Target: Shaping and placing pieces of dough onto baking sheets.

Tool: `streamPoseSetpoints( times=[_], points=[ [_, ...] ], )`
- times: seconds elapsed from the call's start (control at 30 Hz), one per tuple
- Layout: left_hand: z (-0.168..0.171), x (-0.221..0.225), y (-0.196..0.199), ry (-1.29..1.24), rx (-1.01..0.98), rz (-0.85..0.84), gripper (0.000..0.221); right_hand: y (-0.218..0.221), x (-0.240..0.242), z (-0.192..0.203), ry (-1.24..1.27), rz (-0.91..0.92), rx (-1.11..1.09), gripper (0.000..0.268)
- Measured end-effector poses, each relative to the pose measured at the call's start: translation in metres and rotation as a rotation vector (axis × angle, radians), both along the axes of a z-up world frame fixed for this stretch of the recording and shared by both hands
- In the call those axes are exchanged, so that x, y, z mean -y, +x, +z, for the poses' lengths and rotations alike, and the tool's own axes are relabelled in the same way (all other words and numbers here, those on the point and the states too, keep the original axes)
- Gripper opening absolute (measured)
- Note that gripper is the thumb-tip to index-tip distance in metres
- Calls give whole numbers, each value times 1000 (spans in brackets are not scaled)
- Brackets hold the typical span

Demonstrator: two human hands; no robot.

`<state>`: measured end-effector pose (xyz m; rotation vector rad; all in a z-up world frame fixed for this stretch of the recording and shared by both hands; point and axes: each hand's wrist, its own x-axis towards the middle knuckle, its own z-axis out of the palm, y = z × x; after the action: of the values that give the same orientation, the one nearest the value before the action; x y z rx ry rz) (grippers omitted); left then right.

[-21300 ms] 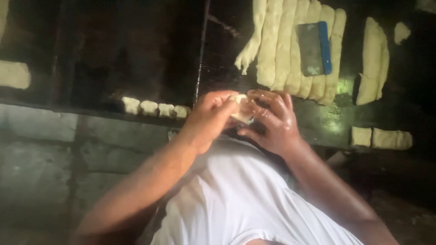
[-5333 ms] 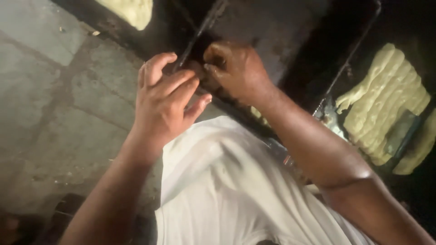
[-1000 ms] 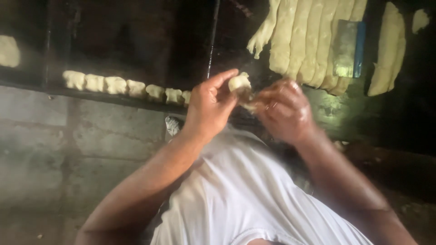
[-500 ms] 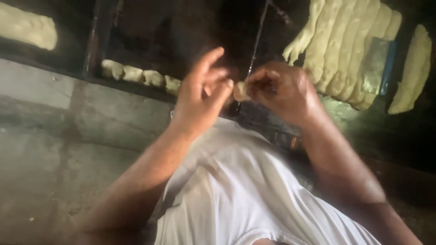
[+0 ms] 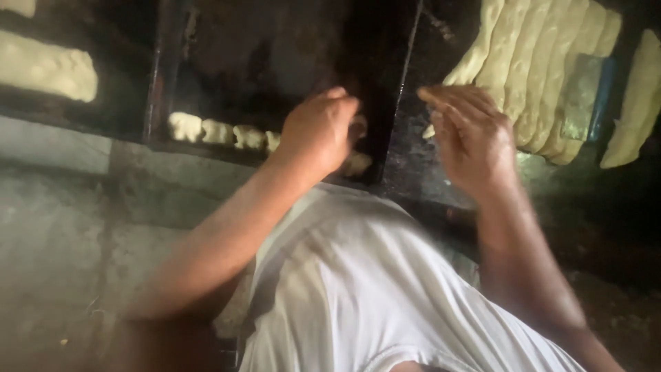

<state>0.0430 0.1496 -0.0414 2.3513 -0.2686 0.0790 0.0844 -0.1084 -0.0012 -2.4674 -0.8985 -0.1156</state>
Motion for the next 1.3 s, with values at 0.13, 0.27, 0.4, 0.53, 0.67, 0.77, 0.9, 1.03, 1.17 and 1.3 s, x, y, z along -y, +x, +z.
streamPoseSetpoints(
  times=[0.13, 0.27, 0.4, 0.53, 0.67, 0.77, 0.9, 1.03, 1.17, 1.3],
  points=[
    [-9, 0, 13, -42, -60, -76, 11, -16, 36, 7, -25, -50, 27, 17],
    [16, -2, 21, -190, -181, -138, 18, -34, 84, -4, -23, -145, 0, 15],
    [3, 9, 23, -135, -162, -237, 19, -53, 111, -4, 35, -357, -154, 19],
    [1, 11, 21, -61, -224, -209, 21, -58, 127, -32, -13, -383, -129, 20],
    [16, 17, 15, -51, -182, -176, 19, -60, 112, -50, 17, -317, -116, 36],
    [25, 19, 12, -30, -170, -129, 18, -58, 102, -44, -12, -245, -49, 37],
    [20, 26, 9, 21, -205, -48, 19, -49, 96, -27, 11, -274, -314, 27],
    [9, 27, 3, -8, -173, -28, 19, -28, 90, -38, 42, -222, -338, 18],
    [32, 34, -5, -18, -257, 87, 24, -12, 57, -39, -4, -278, -176, 24],
    [52, 32, -21, 156, 227, 217, 35, -10, 55, -50, -115, 25, 153, 26]
  ],
)
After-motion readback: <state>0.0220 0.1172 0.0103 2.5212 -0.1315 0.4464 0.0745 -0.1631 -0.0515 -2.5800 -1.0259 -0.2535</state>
